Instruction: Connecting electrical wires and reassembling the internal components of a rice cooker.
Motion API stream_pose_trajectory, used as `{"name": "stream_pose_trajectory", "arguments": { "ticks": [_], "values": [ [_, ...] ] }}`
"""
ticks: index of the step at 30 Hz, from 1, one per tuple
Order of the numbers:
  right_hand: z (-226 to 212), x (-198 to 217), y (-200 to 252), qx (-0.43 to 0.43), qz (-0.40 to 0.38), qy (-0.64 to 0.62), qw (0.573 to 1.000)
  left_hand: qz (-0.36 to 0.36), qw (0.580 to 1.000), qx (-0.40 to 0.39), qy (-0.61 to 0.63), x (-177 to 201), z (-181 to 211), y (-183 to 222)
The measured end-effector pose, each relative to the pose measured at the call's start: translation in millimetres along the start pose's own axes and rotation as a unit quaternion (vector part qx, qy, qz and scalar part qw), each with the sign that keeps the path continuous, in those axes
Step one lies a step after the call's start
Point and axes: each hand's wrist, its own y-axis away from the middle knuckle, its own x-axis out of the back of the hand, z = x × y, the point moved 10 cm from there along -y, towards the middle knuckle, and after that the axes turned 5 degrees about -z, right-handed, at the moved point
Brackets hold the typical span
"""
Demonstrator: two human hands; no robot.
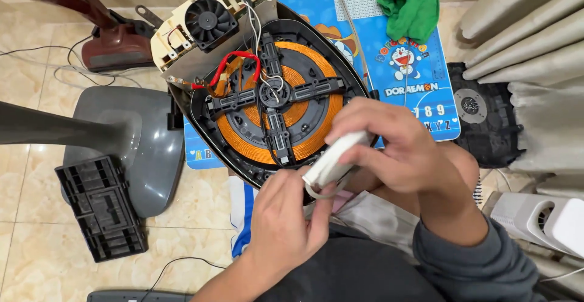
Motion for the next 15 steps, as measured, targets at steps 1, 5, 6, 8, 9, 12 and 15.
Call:
{"name": "stream_pose_trajectory", "arguments": {
  "ticks": [1, 5, 6, 8, 9, 12, 15],
  "values": [
    [0.1, -0.1, -4.9, -0.006, -0.010, 0.002, 1.000, 0.007, 1.000, 0.020, 0.011, 1.1, -2.1, -1.4],
    [-4.8, 0.4, -26.3, -0.029, -0.012, -0.020, 0.999, 0.008, 0.996, 0.085, 0.014, -0.5, -18.3, 2.3],
    [-6.5, -0.8, -30.4, -0.028, -0.013, -0.019, 0.999, 0.009, 0.996, 0.084, 0.014, 0.6, -19.1, 2.5],
    [-5.2, -0.9, -39.0, -0.052, -0.005, -0.020, 0.998, 0.027, 0.995, 0.093, 0.010, 6.5, -22.9, 2.4],
    [-2.5, -0.7, -40.0, -0.051, -0.005, -0.019, 0.999, 0.027, 0.995, 0.092, 0.010, 5.7, -22.8, 1.5],
    [3.3, -4.2, -41.6, -0.055, -0.013, -0.058, 0.997, 0.052, 0.996, 0.071, -0.027, 11.1, -17.9, 1.5],
    [9.9, -4.1, -38.1, -0.071, -0.014, -0.060, 0.996, 0.027, 0.998, 0.053, -0.021, 5.4, -13.4, 1.3]
  ]
}}
